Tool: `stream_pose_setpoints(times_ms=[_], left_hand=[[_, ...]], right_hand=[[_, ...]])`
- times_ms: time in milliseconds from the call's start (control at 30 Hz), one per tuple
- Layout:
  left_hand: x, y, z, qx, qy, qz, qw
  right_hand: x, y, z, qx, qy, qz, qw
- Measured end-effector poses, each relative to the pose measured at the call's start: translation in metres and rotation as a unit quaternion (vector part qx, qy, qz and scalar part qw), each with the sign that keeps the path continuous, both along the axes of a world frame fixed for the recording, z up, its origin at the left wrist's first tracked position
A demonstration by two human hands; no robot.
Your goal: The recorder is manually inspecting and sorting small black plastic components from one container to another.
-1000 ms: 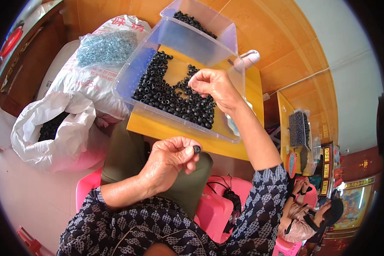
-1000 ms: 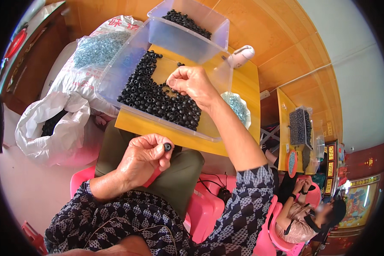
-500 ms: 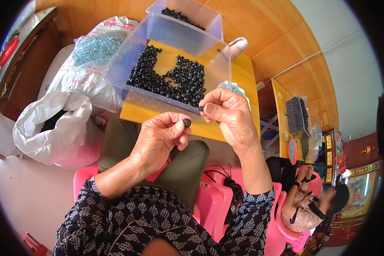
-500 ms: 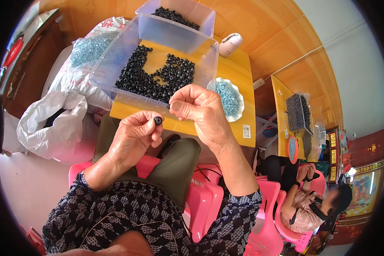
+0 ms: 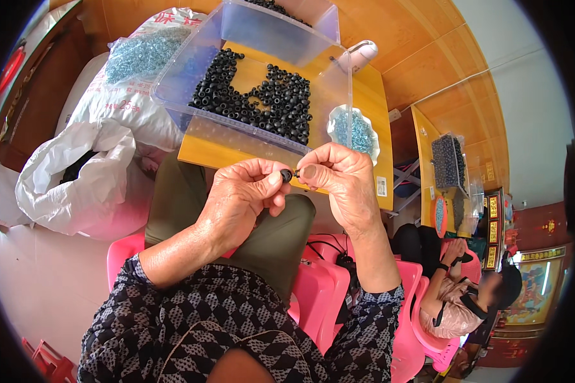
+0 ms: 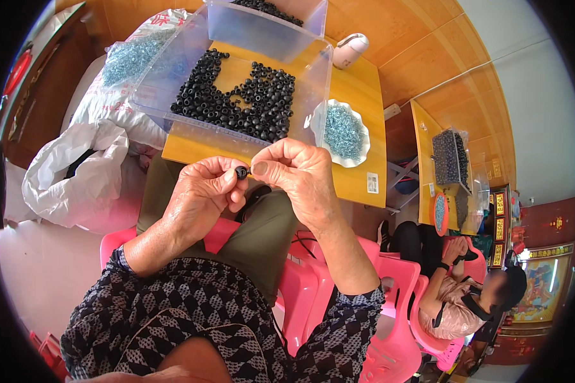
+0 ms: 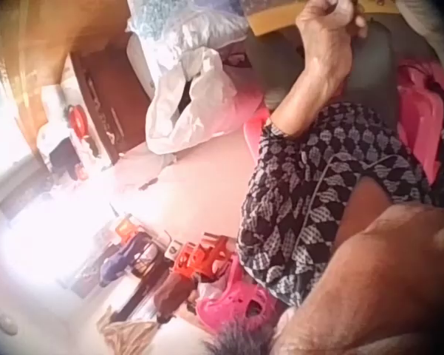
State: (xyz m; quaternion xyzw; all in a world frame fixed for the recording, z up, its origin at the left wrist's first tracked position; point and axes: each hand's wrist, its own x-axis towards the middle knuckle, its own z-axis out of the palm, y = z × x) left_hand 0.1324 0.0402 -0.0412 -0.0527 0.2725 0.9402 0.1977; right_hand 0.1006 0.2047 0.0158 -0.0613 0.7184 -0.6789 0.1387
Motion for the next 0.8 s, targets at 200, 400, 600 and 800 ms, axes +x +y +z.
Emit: stream_pose_setpoints(times_ms=[200,400,600,800], left_hand=[[0.004,0.004,0.002,-0.042,-0.007,0.01,0.999],[0.006,0.006,-0.001,-0.092,0.022,0.04,0.995],[0.007,0.007,-0.007,-0.117,0.018,0.049,0.992],[0.005,0.007,-0.008,-0.09,0.0,0.045,0.995]], right_hand=[[0.004,-0.002,-0.002,-0.002,-0.006,0.003,1.0],[0.007,-0.005,-0.007,-0.011,0.003,0.0,1.0],[0.014,-0.014,-0.014,-0.024,0.011,-0.044,0.999],[0.025,-0.017,-0.034,0.129,0.259,-0.08,0.954]])
